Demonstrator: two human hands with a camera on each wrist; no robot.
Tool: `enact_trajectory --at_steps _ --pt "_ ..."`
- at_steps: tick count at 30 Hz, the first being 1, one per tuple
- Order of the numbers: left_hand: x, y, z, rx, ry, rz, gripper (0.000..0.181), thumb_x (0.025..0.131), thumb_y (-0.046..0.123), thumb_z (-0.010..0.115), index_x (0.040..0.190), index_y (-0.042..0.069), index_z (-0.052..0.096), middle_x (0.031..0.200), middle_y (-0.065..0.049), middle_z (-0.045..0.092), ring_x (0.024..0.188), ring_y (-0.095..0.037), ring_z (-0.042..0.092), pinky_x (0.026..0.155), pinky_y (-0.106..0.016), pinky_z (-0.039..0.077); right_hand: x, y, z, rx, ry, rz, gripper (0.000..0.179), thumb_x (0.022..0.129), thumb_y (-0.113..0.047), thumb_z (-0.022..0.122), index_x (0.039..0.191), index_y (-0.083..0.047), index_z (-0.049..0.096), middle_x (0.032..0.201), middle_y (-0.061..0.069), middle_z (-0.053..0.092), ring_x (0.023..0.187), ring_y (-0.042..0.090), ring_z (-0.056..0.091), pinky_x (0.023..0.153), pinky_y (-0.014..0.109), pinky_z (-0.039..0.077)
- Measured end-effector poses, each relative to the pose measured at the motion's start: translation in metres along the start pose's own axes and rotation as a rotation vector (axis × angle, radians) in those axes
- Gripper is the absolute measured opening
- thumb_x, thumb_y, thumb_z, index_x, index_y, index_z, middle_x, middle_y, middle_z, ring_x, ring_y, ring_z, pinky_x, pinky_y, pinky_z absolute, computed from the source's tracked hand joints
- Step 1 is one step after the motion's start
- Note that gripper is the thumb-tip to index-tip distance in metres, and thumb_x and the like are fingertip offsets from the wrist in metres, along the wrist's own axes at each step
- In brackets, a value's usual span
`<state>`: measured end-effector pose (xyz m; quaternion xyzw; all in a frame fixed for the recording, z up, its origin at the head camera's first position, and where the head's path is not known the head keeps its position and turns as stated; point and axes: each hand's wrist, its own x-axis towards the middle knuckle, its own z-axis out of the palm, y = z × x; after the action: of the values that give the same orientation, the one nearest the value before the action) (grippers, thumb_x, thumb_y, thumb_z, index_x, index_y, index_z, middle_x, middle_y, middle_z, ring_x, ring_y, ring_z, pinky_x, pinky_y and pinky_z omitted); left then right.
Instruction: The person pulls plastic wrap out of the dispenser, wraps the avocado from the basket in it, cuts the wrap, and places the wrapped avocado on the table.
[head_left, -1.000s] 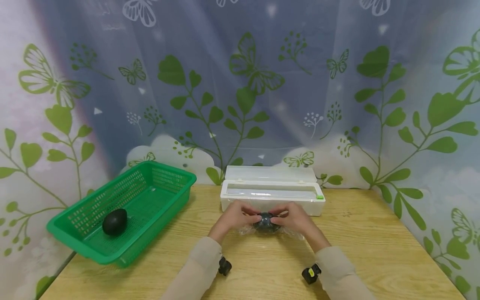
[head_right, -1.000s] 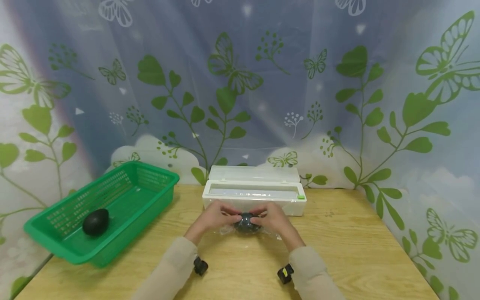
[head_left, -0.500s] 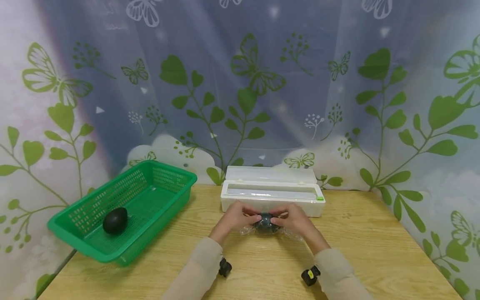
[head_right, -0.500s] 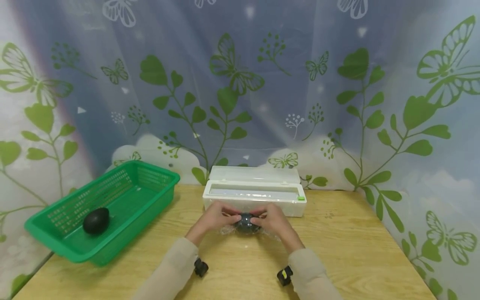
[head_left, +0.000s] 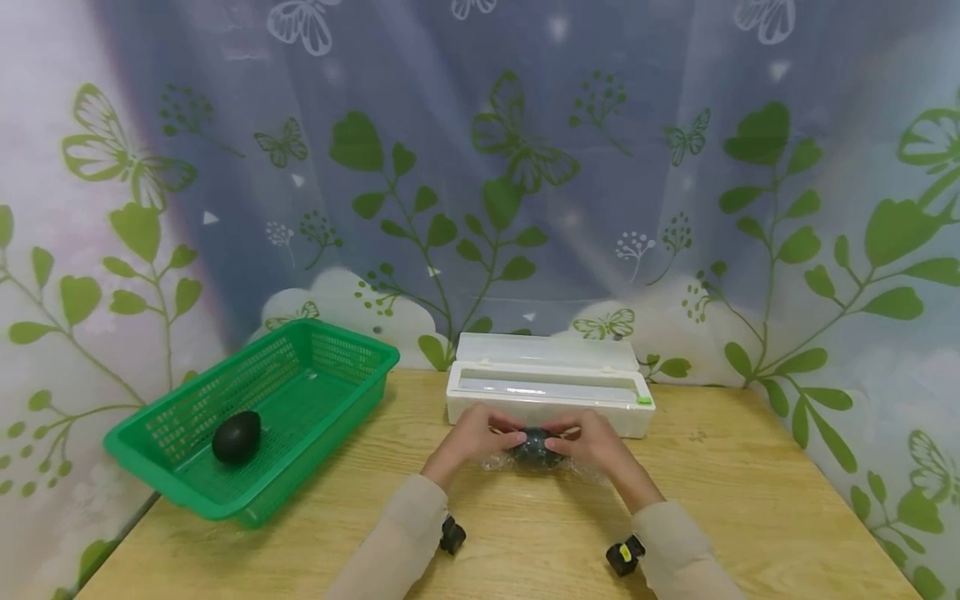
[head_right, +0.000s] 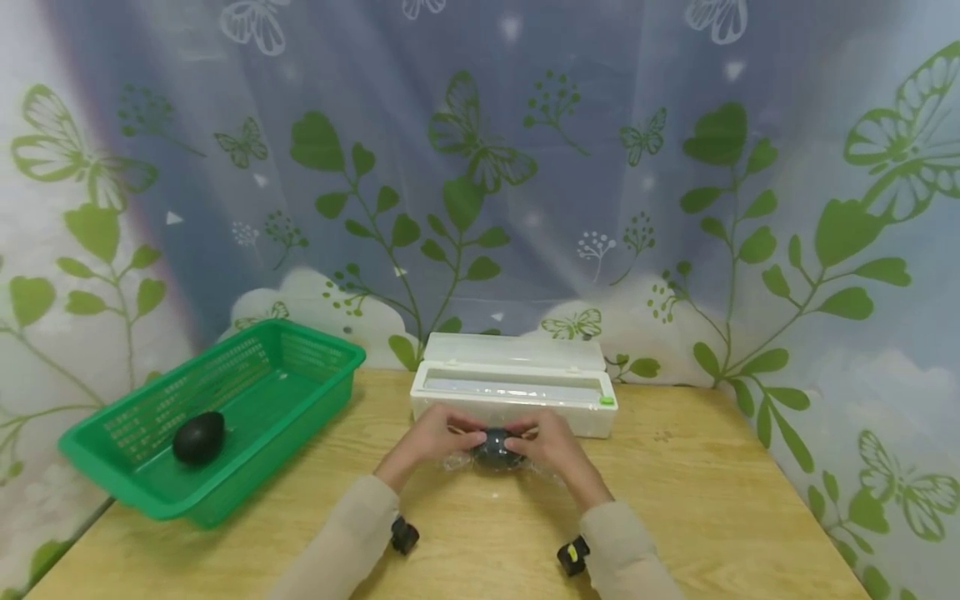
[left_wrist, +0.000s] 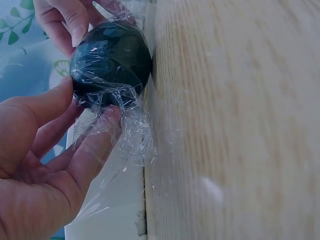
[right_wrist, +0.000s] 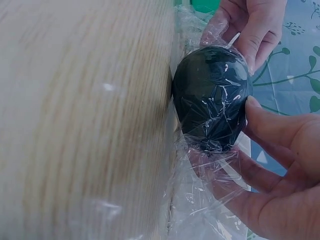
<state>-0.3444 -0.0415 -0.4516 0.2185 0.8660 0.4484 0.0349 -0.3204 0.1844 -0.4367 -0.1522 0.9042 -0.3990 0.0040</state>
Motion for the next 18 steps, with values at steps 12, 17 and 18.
enact_trajectory --at_steps 12,17,18 --pt "0.0003 -0.0032 0.0008 -0.016 -0.008 -0.011 0.021 0.094 0.022 0.077 0.110 0.009 0.080 0.106 -0.010 0.080 0.095 -0.020 0.073 0.083 -0.033 0.061 0.0008 0.0022 0.0008 0.006 0.007 0.013 0.023 0.092 -0.009 0.077 0.114 -0.002 0.078 0.113 0.019 0.076 0.105 0.035 0.073 0.090 0.045 0.063" --pt "0.0012 -0.0039 0.0011 -0.023 -0.004 0.000 0.020 0.095 0.021 0.076 0.110 0.008 0.081 0.105 -0.011 0.080 0.090 -0.017 0.073 0.079 -0.029 0.061 0.0018 0.0024 0.0009 0.006 0.005 0.015 0.024 0.093 -0.010 0.077 0.115 -0.001 0.077 0.113 0.019 0.076 0.107 0.035 0.072 0.091 0.045 0.062" --pt "0.0015 -0.0045 0.0017 -0.020 -0.002 0.002 0.020 0.095 0.021 0.076 0.110 0.008 0.081 0.104 -0.011 0.080 0.089 -0.016 0.073 0.078 -0.028 0.060 0.0017 0.0026 0.0010 0.008 0.006 0.016 0.024 0.093 -0.009 0.077 0.115 -0.001 0.077 0.113 0.019 0.076 0.108 0.035 0.072 0.091 0.045 0.062"
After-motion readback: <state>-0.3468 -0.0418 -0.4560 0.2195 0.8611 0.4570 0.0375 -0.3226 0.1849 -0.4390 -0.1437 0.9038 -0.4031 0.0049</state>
